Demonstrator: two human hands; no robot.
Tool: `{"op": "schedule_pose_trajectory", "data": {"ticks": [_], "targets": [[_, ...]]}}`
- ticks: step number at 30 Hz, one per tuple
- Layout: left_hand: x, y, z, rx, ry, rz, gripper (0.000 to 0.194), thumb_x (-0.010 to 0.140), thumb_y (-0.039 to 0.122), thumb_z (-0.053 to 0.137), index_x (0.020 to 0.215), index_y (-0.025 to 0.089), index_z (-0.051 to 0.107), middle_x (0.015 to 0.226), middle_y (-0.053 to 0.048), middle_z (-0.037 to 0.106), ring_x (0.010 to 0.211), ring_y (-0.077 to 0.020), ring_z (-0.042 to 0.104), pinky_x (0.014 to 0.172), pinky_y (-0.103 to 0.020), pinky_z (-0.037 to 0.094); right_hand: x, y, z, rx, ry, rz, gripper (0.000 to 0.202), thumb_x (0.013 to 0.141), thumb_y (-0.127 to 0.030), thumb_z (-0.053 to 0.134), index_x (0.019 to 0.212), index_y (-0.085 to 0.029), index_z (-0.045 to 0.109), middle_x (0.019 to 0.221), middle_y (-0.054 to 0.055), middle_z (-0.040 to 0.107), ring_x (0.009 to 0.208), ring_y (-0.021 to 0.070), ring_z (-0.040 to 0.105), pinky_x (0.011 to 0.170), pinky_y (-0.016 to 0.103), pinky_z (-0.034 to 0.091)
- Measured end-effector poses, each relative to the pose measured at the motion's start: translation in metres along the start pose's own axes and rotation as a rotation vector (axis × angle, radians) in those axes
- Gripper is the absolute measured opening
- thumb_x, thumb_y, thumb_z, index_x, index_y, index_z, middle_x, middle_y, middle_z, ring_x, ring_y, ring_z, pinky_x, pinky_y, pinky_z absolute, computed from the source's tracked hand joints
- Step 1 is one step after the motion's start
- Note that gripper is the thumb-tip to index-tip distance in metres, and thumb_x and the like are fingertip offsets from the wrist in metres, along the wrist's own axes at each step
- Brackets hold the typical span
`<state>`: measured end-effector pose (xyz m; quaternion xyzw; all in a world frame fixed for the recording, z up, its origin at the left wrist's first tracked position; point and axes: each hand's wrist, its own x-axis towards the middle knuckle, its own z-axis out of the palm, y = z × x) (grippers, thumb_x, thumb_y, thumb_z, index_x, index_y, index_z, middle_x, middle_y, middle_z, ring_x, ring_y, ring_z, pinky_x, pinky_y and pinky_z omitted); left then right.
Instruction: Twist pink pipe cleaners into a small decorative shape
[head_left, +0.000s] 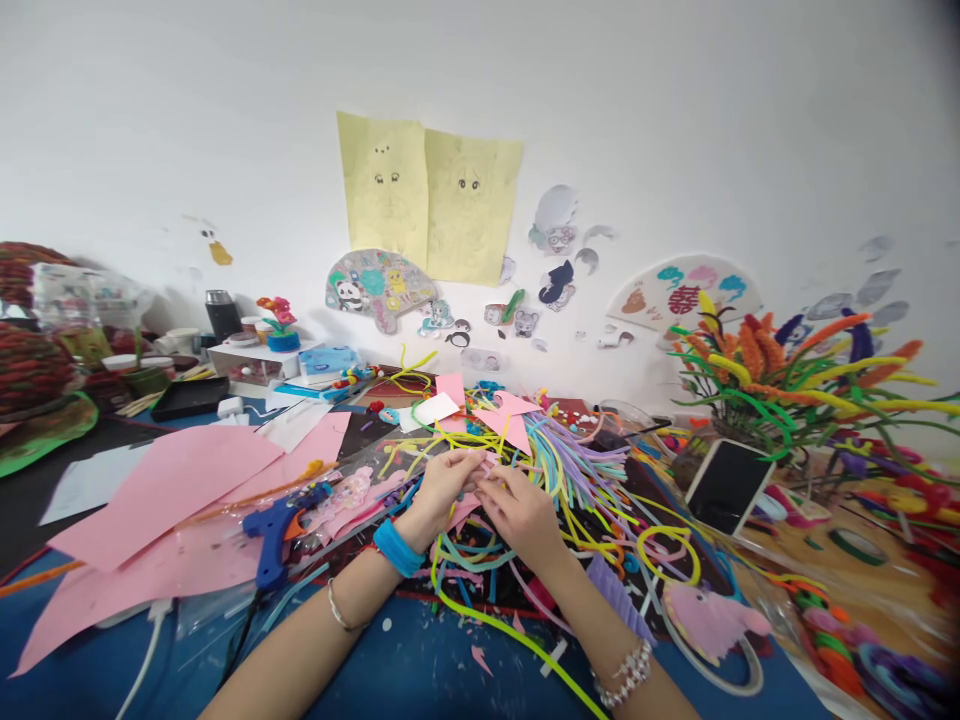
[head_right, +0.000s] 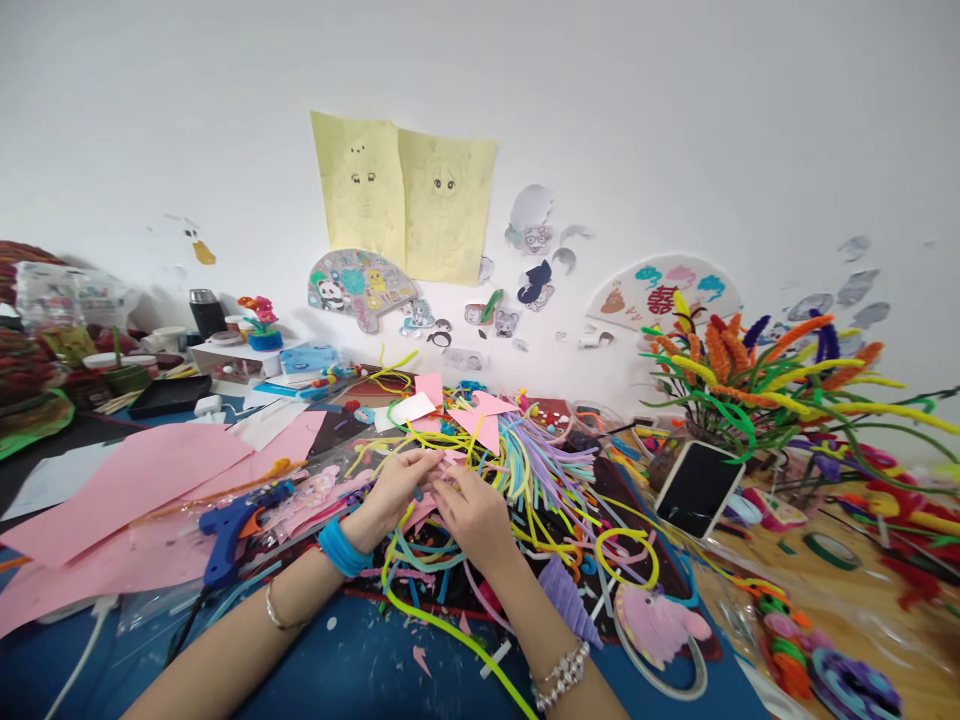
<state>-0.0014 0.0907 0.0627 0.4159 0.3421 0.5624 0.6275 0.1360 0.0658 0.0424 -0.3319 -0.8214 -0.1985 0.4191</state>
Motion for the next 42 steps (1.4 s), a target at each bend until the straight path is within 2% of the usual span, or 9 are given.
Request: {"op": "schedule_pose_trajectory", "data": {"ticks": [4,8,11,16,24,28,32,37,42], "targets": [[0.0010,-0.0001,-0.0017,0.016,0.031,0.033,0.033,0.062,0.042,0.074,0.063,0.012,0.062,0.056,0.001,0.057,0.048,-0.0069,0.050,0.049,-0.019,0.041,0.0019,-0.0025,-0.0022,0.184,-0.042,0.060,0.022,0.086,-0.020,0.052,0.105,-0.019,0.063,0.099,0.010,0.062,0.090,0.0200,0.059,0.077,0.034,0.052],[0.0014,-0.0003,-0.0018,0.047,0.053,0.055,0.034,0.063,0.045,0.072,0.065,0.013,0.062,0.059,0.001,0.058,0.051,-0.0085,0.052,0.052,-0.021,0.043,0.0034,-0.0049,-0.0019,0.297,0.039,0.127,0.021,0.088,-0.013,0.047,0.102,-0.019,0.061,0.096,0.008,0.063,0.092,0.0193,0.059,0.084,0.036,0.050],[0.0016,-0.0016,-0.0001,0.088,0.105,0.124,0.032,0.065,0.043,0.070,0.063,0.013,0.061,0.055,0.003,0.054,0.048,-0.0073,0.047,0.048,-0.020,0.038,0.0034,-0.0075,-0.0005,0.343,0.027,0.158,0.017,0.087,-0.015,0.050,0.100,-0.018,0.060,0.098,0.009,0.060,0.096,0.0193,0.058,0.085,0.035,0.051],[0.0012,-0.0043,0.0031,0.157,0.169,0.254,0.027,0.066,0.036,0.070,0.058,0.014,0.058,0.055,0.003,0.054,0.052,-0.0082,0.047,0.050,-0.019,0.035,0.0010,-0.0087,0.0034,0.318,-0.044,0.072,0.019,0.087,-0.014,0.048,0.103,-0.019,0.059,0.102,0.009,0.059,0.099,0.0198,0.057,0.087,0.036,0.050],[0.0065,-0.0071,-0.0023,0.194,0.209,0.316,0.023,0.068,0.035,0.068,0.061,0.016,0.057,0.057,0.001,0.057,0.054,-0.0113,0.052,0.051,-0.021,0.038,0.0020,-0.0048,0.0040,0.185,-0.153,-0.138,0.031,0.088,-0.008,0.040,0.112,-0.014,0.057,0.105,0.012,0.061,0.101,0.0207,0.057,0.087,0.035,0.051],[0.0078,-0.0090,-0.0016,0.209,0.216,0.371,0.020,0.069,0.034,0.068,0.066,0.016,0.060,0.062,-0.001,0.059,0.059,-0.0130,0.054,0.056,-0.022,0.041,0.0005,-0.0074,0.0027,0.155,-0.070,-0.037,0.028,0.089,-0.009,0.041,0.109,-0.016,0.059,0.100,0.011,0.062,0.093,0.0202,0.059,0.082,0.035,0.051],[0.0069,-0.0095,0.0003,0.221,0.213,0.411,0.021,0.069,0.035,0.067,0.067,0.016,0.060,0.062,0.000,0.058,0.058,-0.0122,0.052,0.054,-0.021,0.039,-0.0015,-0.0063,0.0013,0.072,0.014,0.075,0.026,0.088,-0.011,0.043,0.105,-0.018,0.061,0.103,0.013,0.060,0.095,0.0228,0.058,0.081,0.039,0.050],[0.0060,-0.0082,0.0006,0.215,0.237,0.440,0.020,0.069,0.033,0.068,0.067,0.016,0.059,0.061,0.002,0.055,0.056,-0.0109,0.049,0.054,-0.021,0.038,0.0009,-0.0052,-0.0016,0.142,-0.011,0.005,0.022,0.087,-0.009,0.044,0.098,-0.017,0.061,0.097,0.010,0.063,0.094,0.0216,0.057,0.083,0.038,0.050],[0.0062,-0.0061,-0.0004,0.205,0.260,0.447,0.020,0.070,0.035,0.067,0.068,0.016,0.060,0.062,0.002,0.056,0.057,-0.0109,0.050,0.055,-0.021,0.039,0.0031,-0.0066,-0.0032,0.173,-0.017,-0.020,0.022,0.087,-0.009,0.043,0.097,-0.017,0.061,0.100,0.010,0.064,0.099,0.0207,0.058,0.085,0.038,0.050]]}}
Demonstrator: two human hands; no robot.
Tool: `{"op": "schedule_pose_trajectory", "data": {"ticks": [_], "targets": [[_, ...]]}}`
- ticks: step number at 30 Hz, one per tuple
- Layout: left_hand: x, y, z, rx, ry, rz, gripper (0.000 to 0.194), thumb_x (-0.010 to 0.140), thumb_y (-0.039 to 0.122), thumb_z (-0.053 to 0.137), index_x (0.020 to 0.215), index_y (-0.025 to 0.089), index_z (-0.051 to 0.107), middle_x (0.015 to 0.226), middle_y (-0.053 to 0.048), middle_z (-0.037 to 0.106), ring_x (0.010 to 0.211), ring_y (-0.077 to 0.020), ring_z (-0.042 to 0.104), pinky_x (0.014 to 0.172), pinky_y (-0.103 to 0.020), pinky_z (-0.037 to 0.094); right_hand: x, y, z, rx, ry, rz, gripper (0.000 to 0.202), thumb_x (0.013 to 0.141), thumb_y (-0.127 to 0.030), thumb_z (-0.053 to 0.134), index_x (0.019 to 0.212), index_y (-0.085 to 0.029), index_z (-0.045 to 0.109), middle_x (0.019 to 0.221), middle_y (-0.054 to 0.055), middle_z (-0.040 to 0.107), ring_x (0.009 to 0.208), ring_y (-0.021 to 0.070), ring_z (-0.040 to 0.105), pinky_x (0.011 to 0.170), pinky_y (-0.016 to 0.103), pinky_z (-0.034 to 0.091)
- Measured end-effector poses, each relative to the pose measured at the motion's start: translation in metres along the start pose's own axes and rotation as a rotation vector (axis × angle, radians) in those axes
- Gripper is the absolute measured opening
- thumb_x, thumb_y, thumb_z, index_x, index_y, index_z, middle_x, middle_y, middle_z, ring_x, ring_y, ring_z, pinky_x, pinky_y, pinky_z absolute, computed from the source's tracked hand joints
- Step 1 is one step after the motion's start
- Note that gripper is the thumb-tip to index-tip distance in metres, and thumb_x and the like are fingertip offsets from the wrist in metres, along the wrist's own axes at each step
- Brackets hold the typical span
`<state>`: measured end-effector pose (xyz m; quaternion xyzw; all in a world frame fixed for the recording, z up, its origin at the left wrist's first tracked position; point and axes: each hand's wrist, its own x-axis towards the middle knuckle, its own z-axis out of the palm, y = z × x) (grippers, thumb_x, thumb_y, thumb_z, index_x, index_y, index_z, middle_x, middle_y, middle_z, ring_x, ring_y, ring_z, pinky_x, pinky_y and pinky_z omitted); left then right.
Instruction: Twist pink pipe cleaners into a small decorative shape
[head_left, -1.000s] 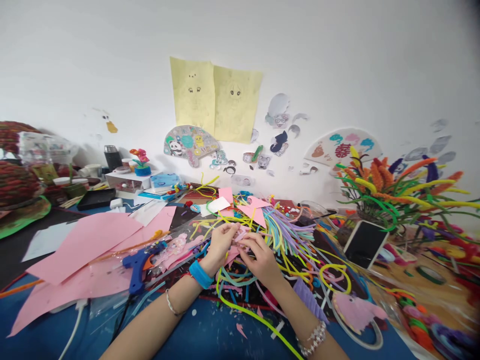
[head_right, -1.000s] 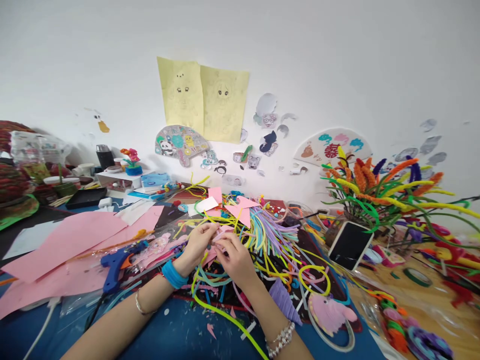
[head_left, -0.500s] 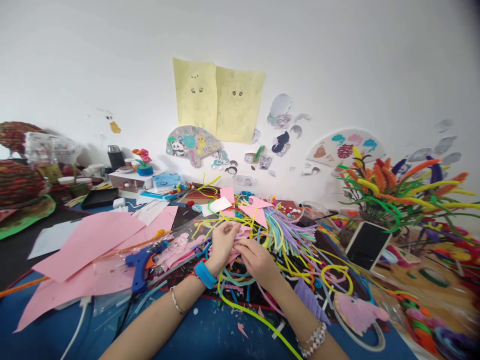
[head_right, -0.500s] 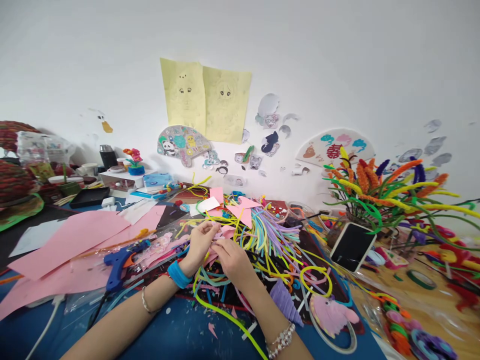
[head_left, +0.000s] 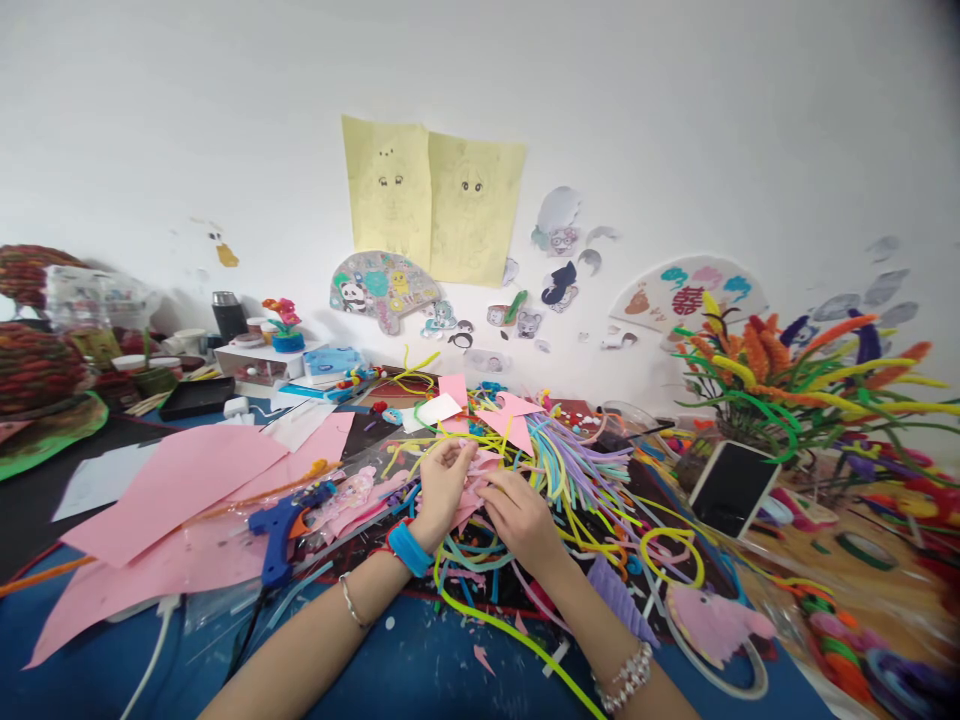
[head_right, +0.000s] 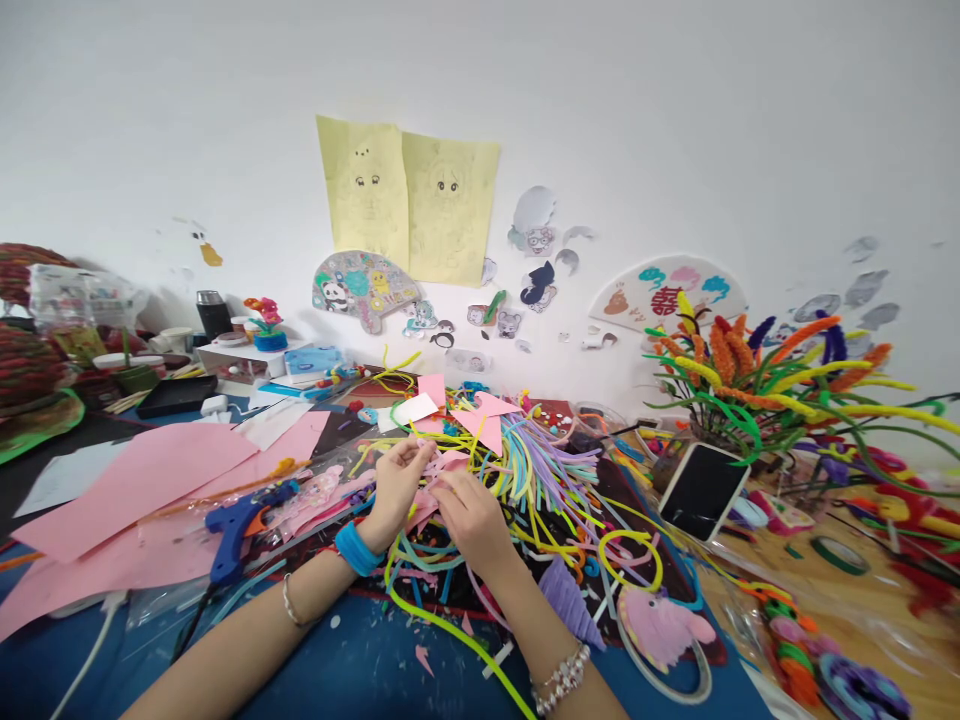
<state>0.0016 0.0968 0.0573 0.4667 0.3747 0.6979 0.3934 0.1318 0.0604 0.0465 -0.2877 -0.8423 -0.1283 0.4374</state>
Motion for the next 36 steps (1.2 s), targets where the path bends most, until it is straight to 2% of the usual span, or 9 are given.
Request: {"op": "schedule_pose_trajectory", "data": {"ticks": [7,12,19,24,26,29,32,34,36], "targets": [[0.007,-0.003,-0.005,-0.027,-0.019,-0.053,0.026,0.071,0.041,0.065,0.070,0.016,0.059,0.061,0.001,0.059,0.048,-0.0096,0.051,0.048,-0.021,0.039,-0.001,-0.004,0.004,0.080,-0.042,-0.112,0.026,0.086,-0.006,0.039,0.100,-0.016,0.059,0.101,0.011,0.065,0.101,0.0197,0.059,0.088,0.038,0.051],[0.008,-0.003,-0.005,-0.030,-0.043,-0.064,0.025,0.071,0.040,0.066,0.071,0.016,0.060,0.062,0.001,0.059,0.048,-0.0096,0.051,0.047,-0.021,0.038,-0.003,-0.003,0.005,0.127,-0.052,-0.075,0.026,0.085,-0.005,0.040,0.101,-0.016,0.058,0.103,0.011,0.064,0.103,0.0196,0.058,0.089,0.038,0.051],[0.009,-0.002,-0.004,-0.020,-0.076,-0.080,0.024,0.070,0.037,0.068,0.066,0.015,0.060,0.059,0.001,0.058,0.052,-0.0096,0.050,0.049,-0.020,0.037,0.002,-0.010,0.000,0.384,-0.078,0.088,0.015,0.084,-0.018,0.053,0.097,-0.019,0.059,0.100,0.008,0.064,0.098,0.0207,0.059,0.088,0.039,0.049],[0.007,0.001,-0.003,-0.024,-0.123,-0.094,0.022,0.069,0.036,0.069,0.069,0.014,0.064,0.063,0.000,0.061,0.057,-0.0111,0.053,0.055,-0.021,0.040,0.002,-0.010,0.003,0.587,0.033,0.407,0.015,0.090,-0.021,0.043,0.099,-0.019,0.055,0.089,0.007,0.066,0.083,0.0172,0.065,0.074,0.030,0.054],[0.005,0.003,-0.002,-0.030,-0.144,-0.095,0.021,0.069,0.035,0.069,0.069,0.014,0.065,0.066,-0.001,0.063,0.061,-0.0118,0.055,0.058,-0.022,0.042,0.002,-0.007,0.004,0.583,0.069,0.453,0.014,0.087,-0.022,0.049,0.100,-0.019,0.053,0.089,0.007,0.064,0.083,0.0175,0.064,0.073,0.030,0.054],[0.003,0.005,-0.001,-0.032,-0.174,-0.106,0.023,0.069,0.036,0.069,0.066,0.014,0.064,0.063,0.000,0.061,0.059,-0.0115,0.054,0.057,-0.022,0.042,0.001,-0.005,0.005,0.418,0.052,0.380,0.025,0.078,-0.023,0.062,0.102,-0.019,0.057,0.101,0.009,0.059,0.098,0.0226,0.058,0.087,0.038,0.049],[0.002,0.006,0.000,-0.031,-0.211,-0.130,0.025,0.070,0.037,0.068,0.065,0.013,0.064,0.060,0.000,0.060,0.056,-0.0108,0.054,0.055,-0.022,0.043,0.001,-0.005,0.004,0.213,0.038,0.305,0.022,0.082,-0.019,0.056,0.104,-0.020,0.060,0.102,0.010,0.058,0.101,0.0233,0.055,0.091,0.040,0.045],[0.003,0.005,-0.001,-0.027,-0.250,-0.150,0.026,0.071,0.038,0.068,0.067,0.013,0.065,0.060,0.000,0.061,0.055,-0.0112,0.055,0.055,-0.022,0.044,0.001,-0.004,0.002,0.207,0.057,0.316,0.018,0.086,-0.018,0.051,0.099,-0.020,0.062,0.096,0.009,0.061,0.095,0.0216,0.057,0.089,0.039,0.046],[0.004,0.004,-0.003,-0.018,-0.301,-0.172,0.027,0.072,0.039,0.067,0.070,0.012,0.067,0.063,-0.002,0.063,0.056,-0.0123,0.057,0.056,-0.023,0.045,0.003,-0.003,-0.001,0.284,0.111,0.403,0.015,0.086,-0.020,0.051,0.092,-0.021,0.065,0.091,0.008,0.062,0.092,0.0209,0.058,0.086,0.038,0.047]]}}
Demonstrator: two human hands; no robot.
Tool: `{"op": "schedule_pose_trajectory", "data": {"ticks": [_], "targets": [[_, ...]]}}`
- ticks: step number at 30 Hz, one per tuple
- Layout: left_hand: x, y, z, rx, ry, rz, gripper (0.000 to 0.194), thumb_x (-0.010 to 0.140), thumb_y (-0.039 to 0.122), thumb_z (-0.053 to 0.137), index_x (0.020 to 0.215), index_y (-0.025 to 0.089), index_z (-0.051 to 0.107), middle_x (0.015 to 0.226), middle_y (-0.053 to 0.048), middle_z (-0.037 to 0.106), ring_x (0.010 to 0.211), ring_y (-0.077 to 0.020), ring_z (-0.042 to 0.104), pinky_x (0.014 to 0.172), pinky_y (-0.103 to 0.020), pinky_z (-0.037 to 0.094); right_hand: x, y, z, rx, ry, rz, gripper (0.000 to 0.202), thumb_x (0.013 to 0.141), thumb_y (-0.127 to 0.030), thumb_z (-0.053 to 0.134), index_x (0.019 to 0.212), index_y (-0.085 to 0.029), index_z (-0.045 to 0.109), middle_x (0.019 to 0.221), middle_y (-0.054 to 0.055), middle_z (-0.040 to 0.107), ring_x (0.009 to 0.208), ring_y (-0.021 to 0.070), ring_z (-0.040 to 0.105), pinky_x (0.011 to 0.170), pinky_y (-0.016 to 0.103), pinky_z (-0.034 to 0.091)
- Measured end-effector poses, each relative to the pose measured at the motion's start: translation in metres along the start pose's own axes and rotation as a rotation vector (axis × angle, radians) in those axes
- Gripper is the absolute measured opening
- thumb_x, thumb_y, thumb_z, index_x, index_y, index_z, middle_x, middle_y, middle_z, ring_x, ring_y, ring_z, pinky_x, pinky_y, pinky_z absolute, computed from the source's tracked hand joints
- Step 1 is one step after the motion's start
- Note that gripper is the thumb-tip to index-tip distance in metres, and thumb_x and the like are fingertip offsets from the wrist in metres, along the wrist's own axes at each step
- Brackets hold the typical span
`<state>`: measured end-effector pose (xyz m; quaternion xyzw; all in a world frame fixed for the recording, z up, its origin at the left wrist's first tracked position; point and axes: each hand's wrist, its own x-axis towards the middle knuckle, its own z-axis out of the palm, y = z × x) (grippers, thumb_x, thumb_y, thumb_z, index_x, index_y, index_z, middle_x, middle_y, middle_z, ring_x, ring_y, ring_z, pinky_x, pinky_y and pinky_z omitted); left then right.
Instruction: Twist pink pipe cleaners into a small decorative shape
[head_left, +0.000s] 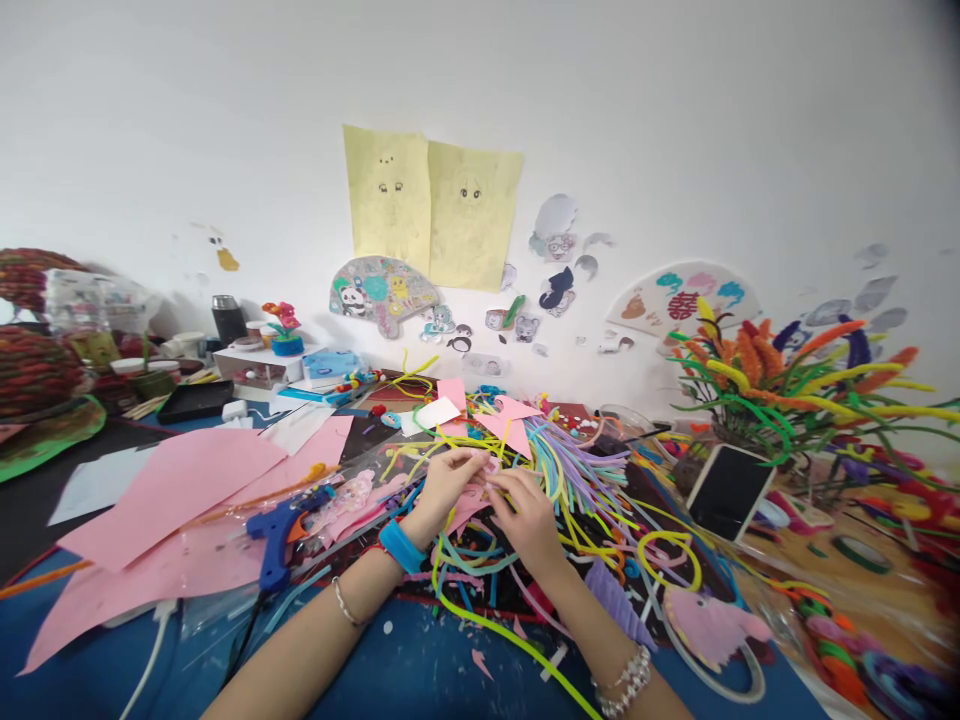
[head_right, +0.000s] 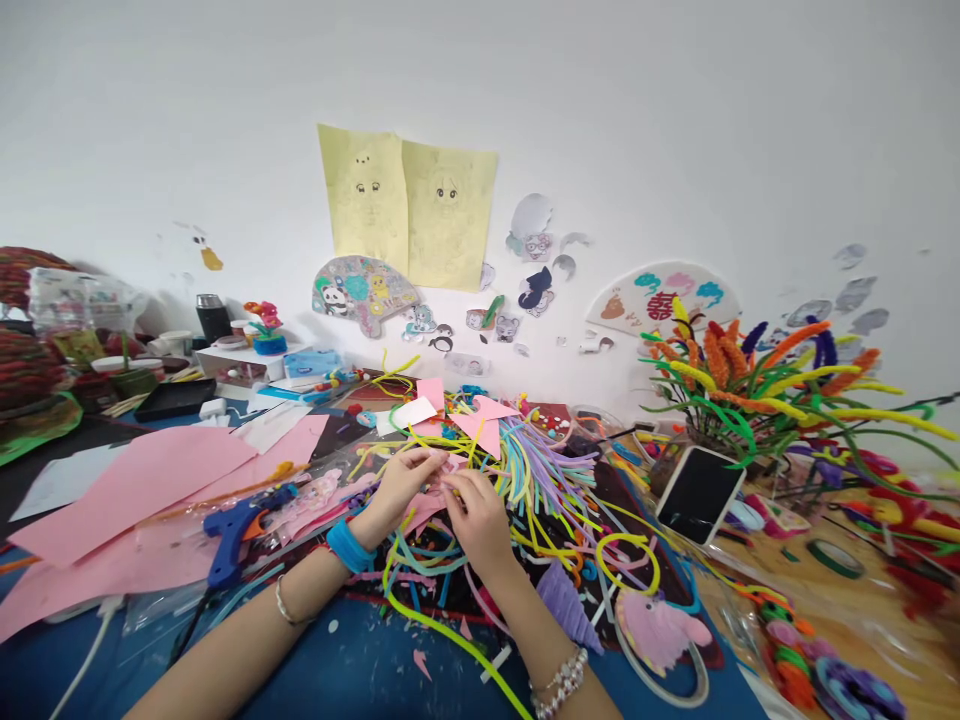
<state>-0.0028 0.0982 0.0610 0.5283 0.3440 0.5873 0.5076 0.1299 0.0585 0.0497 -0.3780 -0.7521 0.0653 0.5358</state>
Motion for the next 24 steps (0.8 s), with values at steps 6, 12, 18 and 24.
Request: {"op": "schedule_pose_trajectory", "data": {"ticks": [6,12,18,24], "targets": [[0.003,0.001,-0.007,0.040,-0.127,-0.047,0.029,0.073,0.041,0.066,0.075,0.012,0.069,0.073,-0.006,0.068,0.064,-0.0145,0.061,0.058,-0.023,0.047,0.011,0.008,-0.012,0.477,0.091,0.533,0.020,0.075,-0.038,0.065,0.081,-0.020,0.068,0.083,0.006,0.068,0.074,0.0202,0.063,0.069,0.033,0.051],[0.003,0.007,-0.010,0.070,-0.297,-0.102,0.029,0.072,0.041,0.068,0.073,0.011,0.070,0.068,-0.004,0.067,0.060,-0.0133,0.060,0.060,-0.024,0.047,0.015,0.022,-0.015,0.663,-0.001,0.691,0.030,0.070,-0.045,0.069,0.081,-0.017,0.069,0.064,0.003,0.066,0.056,0.0148,0.060,0.054,0.027,0.047],[0.003,0.006,-0.014,0.110,-0.386,-0.143,0.030,0.076,0.040,0.064,0.072,0.010,0.071,0.071,-0.007,0.068,0.064,-0.0137,0.060,0.066,-0.025,0.047,0.016,0.025,-0.015,0.757,0.001,0.754,0.032,0.064,-0.045,0.074,0.078,-0.017,0.068,0.061,0.001,0.063,0.055,0.0124,0.055,0.053,0.025,0.044],[0.004,0.009,-0.021,0.156,-0.509,-0.207,0.027,0.069,0.036,0.071,0.080,0.012,0.071,0.072,-0.005,0.068,0.060,-0.0117,0.060,0.063,-0.024,0.048,0.016,0.026,-0.021,0.739,-0.025,0.761,0.030,0.066,-0.043,0.072,0.080,-0.017,0.069,0.059,-0.001,0.061,0.052,0.0099,0.052,0.050,0.022,0.039]]}}
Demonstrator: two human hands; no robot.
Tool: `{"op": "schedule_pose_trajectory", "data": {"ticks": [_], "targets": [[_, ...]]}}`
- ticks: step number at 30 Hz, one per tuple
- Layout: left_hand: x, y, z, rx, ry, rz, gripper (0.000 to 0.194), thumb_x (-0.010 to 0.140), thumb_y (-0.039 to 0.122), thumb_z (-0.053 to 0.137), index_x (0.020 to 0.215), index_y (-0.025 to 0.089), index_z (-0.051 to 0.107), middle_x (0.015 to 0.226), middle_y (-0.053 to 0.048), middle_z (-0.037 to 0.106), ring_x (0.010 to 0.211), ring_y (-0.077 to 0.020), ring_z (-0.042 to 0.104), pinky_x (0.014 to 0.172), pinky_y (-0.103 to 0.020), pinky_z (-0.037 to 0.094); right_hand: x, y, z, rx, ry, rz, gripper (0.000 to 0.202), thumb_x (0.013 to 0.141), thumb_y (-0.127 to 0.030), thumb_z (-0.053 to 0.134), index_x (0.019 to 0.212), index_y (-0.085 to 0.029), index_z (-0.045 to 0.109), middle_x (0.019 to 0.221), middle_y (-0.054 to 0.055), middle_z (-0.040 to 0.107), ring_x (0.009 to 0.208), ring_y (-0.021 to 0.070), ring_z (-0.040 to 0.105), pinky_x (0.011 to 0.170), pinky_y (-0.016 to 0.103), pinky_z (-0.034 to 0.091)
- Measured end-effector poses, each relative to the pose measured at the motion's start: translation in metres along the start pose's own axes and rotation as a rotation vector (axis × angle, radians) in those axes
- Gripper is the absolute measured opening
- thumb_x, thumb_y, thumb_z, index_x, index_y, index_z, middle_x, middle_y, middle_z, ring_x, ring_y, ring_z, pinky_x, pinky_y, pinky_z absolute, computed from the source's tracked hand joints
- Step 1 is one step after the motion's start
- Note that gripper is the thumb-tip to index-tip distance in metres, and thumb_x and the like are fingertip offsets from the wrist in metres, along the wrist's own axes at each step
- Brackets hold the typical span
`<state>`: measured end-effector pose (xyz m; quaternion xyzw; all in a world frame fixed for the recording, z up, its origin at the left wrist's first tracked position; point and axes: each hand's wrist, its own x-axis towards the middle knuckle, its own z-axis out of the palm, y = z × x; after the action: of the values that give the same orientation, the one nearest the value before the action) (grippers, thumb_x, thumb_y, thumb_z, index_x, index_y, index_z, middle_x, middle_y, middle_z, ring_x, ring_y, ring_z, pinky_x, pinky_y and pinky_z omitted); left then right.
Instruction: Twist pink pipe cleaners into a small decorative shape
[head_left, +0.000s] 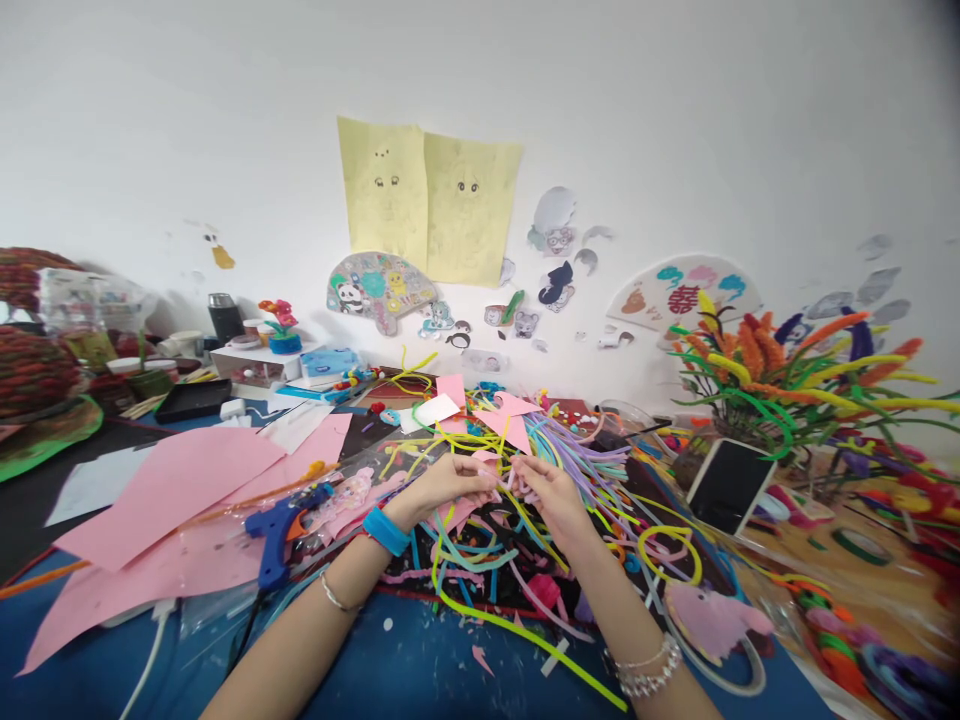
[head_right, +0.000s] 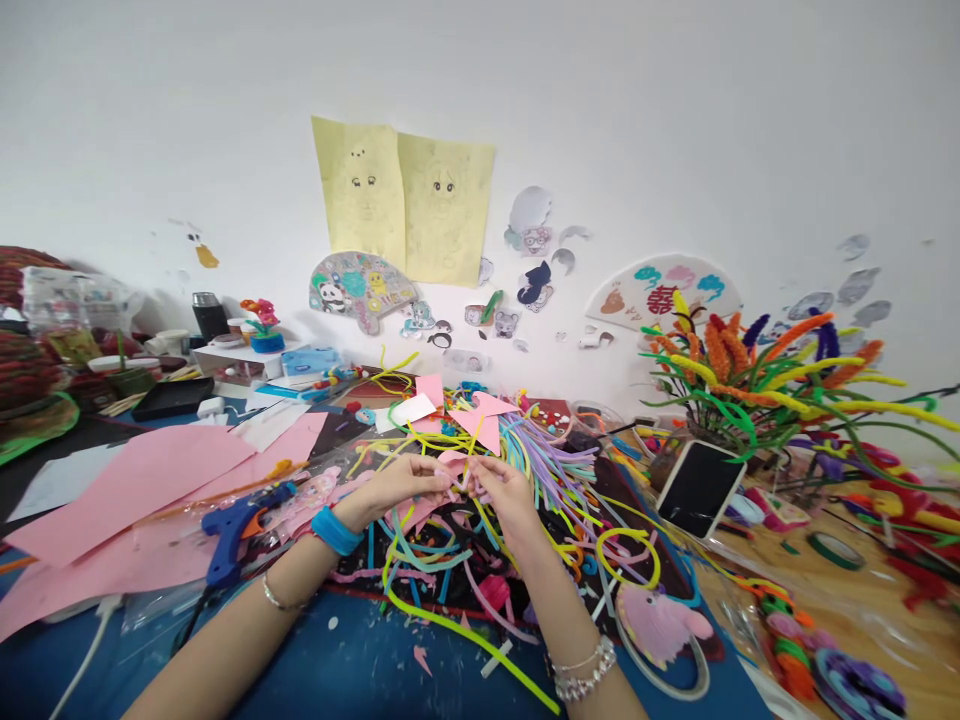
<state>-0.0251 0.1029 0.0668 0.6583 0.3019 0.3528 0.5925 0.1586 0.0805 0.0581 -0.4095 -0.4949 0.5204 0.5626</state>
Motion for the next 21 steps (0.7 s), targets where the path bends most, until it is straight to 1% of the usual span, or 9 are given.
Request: {"op": "schedule_pose_trajectory", "data": {"ticks": [2,5,8,11,15,18,21], "targets": [[-0.001,0.000,0.000,0.015,-0.042,-0.019,0.029,0.067,0.037,0.072,0.083,0.012,0.070,0.074,-0.005,0.068,0.058,-0.0115,0.060,0.060,-0.024,0.048,-0.001,-0.002,-0.001,-0.023,-0.008,-0.001,0.030,0.064,-0.041,0.074,0.082,-0.017,0.070,0.058,-0.001,0.062,0.053,0.0102,0.054,0.053,0.023,0.042],[-0.002,-0.002,0.003,0.036,-0.097,-0.048,0.031,0.068,0.040,0.071,0.082,0.012,0.069,0.070,-0.005,0.068,0.054,-0.0120,0.060,0.055,-0.023,0.048,-0.002,-0.006,-0.001,-0.064,-0.015,-0.005,0.031,0.060,-0.039,0.077,0.080,-0.016,0.071,0.057,0.000,0.063,0.053,0.0110,0.055,0.056,0.024,0.045],[-0.002,-0.004,0.007,0.057,-0.108,-0.049,0.031,0.069,0.040,0.069,0.081,0.011,0.070,0.069,-0.005,0.068,0.053,-0.0114,0.059,0.054,-0.022,0.048,-0.003,-0.008,0.000,-0.097,-0.012,-0.002,0.032,0.059,-0.040,0.078,0.078,-0.015,0.072,0.055,0.000,0.063,0.050,0.0115,0.055,0.054,0.025,0.044],[-0.002,-0.004,0.008,0.071,-0.061,-0.017,0.027,0.069,0.036,0.070,0.081,0.012,0.071,0.071,-0.005,0.069,0.055,-0.0108,0.059,0.056,-0.022,0.048,-0.002,-0.008,0.000,-0.117,-0.009,0.008,0.033,0.058,-0.041,0.077,0.078,-0.015,0.072,0.054,0.000,0.063,0.047,0.0116,0.054,0.051,0.025,0.043],[-0.001,-0.003,0.009,0.057,0.015,0.016,0.022,0.066,0.032,0.073,0.075,0.012,0.071,0.072,-0.004,0.069,0.063,-0.0122,0.060,0.063,-0.022,0.047,-0.002,-0.008,0.001,-0.125,0.004,0.012,0.033,0.058,-0.041,0.077,0.078,-0.015,0.071,0.053,-0.001,0.063,0.047,0.0111,0.054,0.051,0.025,0.044],[0.001,-0.004,0.010,0.002,0.079,0.000,0.024,0.064,0.034,0.074,0.074,0.012,0.070,0.069,-0.004,0.068,0.060,-0.0126,0.061,0.063,-0.024,0.048,-0.003,-0.008,0.002,-0.114,0.039,0.002,0.032,0.060,-0.041,0.076,0.079,-0.016,0.070,0.056,-0.001,0.064,0.048,0.0100,0.054,0.052,0.024,0.044],[0.004,-0.005,0.010,-0.074,0.148,-0.022,0.028,0.065,0.038,0.072,0.075,0.012,0.068,0.068,-0.003,0.067,0.061,-0.0129,0.062,0.067,-0.027,0.051,-0.002,-0.006,0.002,-0.094,0.060,0.001,0.032,0.061,-0.041,0.075,0.080,-0.017,0.069,0.064,0.001,0.067,0.050,0.0102,0.056,0.051,0.023,0.044]]}}
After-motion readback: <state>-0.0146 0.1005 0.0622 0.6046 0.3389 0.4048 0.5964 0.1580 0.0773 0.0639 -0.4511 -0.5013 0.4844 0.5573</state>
